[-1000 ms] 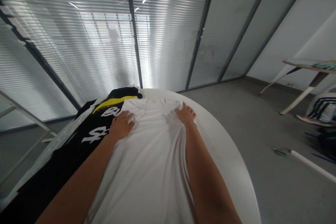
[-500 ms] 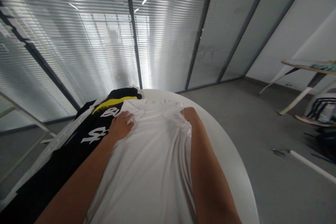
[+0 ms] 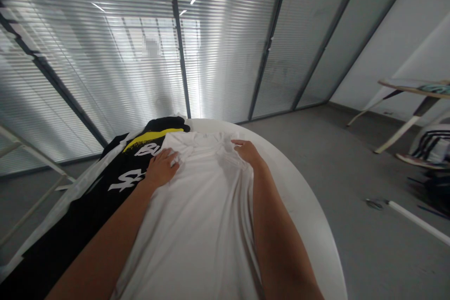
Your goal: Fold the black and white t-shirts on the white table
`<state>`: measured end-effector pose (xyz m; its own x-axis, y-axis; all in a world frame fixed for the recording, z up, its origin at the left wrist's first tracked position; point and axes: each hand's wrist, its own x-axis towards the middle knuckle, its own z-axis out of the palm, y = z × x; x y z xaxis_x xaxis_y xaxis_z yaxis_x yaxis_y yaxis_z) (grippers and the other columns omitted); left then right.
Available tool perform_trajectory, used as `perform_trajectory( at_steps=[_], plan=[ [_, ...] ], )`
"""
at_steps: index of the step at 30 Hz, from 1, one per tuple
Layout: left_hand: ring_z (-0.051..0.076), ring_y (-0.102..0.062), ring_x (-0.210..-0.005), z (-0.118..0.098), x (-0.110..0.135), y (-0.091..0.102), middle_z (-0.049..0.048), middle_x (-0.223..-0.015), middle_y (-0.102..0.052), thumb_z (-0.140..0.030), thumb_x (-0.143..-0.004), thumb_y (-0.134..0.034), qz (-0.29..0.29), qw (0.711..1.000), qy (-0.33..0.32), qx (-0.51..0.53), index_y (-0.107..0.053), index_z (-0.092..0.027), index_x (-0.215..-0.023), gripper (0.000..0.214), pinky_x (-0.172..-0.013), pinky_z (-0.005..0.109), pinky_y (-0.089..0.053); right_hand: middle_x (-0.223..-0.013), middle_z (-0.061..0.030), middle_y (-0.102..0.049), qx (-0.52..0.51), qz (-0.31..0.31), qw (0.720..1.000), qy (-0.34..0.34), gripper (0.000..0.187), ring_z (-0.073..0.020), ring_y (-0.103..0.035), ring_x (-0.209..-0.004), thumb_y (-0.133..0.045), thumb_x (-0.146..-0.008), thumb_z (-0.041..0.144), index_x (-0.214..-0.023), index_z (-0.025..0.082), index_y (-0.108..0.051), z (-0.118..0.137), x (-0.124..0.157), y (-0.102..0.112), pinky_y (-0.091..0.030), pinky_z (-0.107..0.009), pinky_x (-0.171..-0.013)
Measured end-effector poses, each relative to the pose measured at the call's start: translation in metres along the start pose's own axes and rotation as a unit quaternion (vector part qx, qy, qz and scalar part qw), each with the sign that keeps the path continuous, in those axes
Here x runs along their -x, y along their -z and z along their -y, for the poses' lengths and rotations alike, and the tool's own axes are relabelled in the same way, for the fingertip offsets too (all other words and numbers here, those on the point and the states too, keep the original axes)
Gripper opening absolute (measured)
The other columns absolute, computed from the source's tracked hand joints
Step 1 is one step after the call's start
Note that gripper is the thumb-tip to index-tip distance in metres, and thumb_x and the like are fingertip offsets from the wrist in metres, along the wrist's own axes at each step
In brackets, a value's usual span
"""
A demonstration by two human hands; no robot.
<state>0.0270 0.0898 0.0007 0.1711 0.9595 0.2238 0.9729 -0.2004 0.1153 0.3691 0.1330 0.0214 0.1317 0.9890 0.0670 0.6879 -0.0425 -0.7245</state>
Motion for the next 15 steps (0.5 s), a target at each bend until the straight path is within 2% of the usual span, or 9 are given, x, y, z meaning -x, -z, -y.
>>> perform_trajectory(
  at_steps=[2, 5, 9, 12, 15],
  plan=[
    [0.026, -0.028, -0.141, 0.000, 0.000, 0.000, 0.0062, -0.151, -0.038, -0.041, -0.091, -0.040, 0.001, 1.000, -0.004, 0.003, -0.047, -0.028, -0.138, 0.049, -0.109, 0.049, -0.030, -0.102, -0.0069, -0.073, -0.003, 0.015, 1.000, -0.006, 0.047, -0.0154, -0.065, -0.075, -0.055, -0.077, 0.018, -0.124, 0.017, -0.066, 0.001, 0.000, -0.001, -0.051, -0.026, -0.072],
    [0.027, -0.028, -0.141, -0.001, 0.001, 0.002, 0.0074, -0.151, -0.039, -0.040, -0.090, -0.041, 0.002, 1.000, -0.003, 0.006, -0.048, -0.028, -0.138, 0.049, -0.109, 0.050, -0.029, -0.120, -0.0109, -0.067, -0.023, -0.005, 1.000, -0.008, 0.047, -0.0186, -0.065, -0.095, -0.055, -0.078, 0.016, -0.124, 0.014, -0.064, 0.007, 0.001, 0.000, -0.049, -0.029, -0.085],
    [0.028, -0.031, -0.139, -0.004, 0.001, 0.005, 0.0094, -0.149, -0.040, -0.037, -0.089, -0.043, -0.003, 1.000, -0.005, 0.020, -0.051, -0.027, -0.136, 0.048, -0.108, 0.051, -0.029, -0.127, -0.0123, -0.063, -0.049, -0.021, 0.999, 0.000, 0.047, -0.0205, -0.062, -0.107, -0.055, -0.081, 0.016, -0.127, 0.014, -0.062, 0.024, 0.004, 0.002, -0.046, -0.032, -0.094],
    [0.030, -0.033, -0.137, -0.007, 0.000, 0.007, 0.0108, -0.146, -0.044, -0.034, -0.088, -0.046, -0.019, 0.999, -0.002, 0.042, -0.055, -0.026, -0.133, 0.046, -0.108, 0.052, -0.028, -0.132, -0.0091, -0.059, -0.049, 0.010, 0.998, 0.042, 0.048, -0.0215, -0.057, -0.119, -0.055, -0.083, 0.020, -0.130, 0.016, -0.060, 0.045, 0.009, 0.001, -0.041, -0.033, -0.101],
    [0.031, -0.038, -0.133, -0.013, -0.003, 0.012, 0.0091, -0.141, -0.050, -0.030, -0.086, -0.050, -0.065, 0.993, -0.009, 0.101, -0.059, -0.026, -0.128, 0.043, -0.109, 0.053, -0.026, -0.136, -0.0063, -0.056, -0.019, 0.067, 0.992, 0.104, 0.050, -0.0222, -0.052, -0.125, -0.053, -0.083, 0.018, -0.133, 0.017, -0.057, 0.070, 0.016, -0.004, -0.038, -0.035, -0.106]
  ],
)
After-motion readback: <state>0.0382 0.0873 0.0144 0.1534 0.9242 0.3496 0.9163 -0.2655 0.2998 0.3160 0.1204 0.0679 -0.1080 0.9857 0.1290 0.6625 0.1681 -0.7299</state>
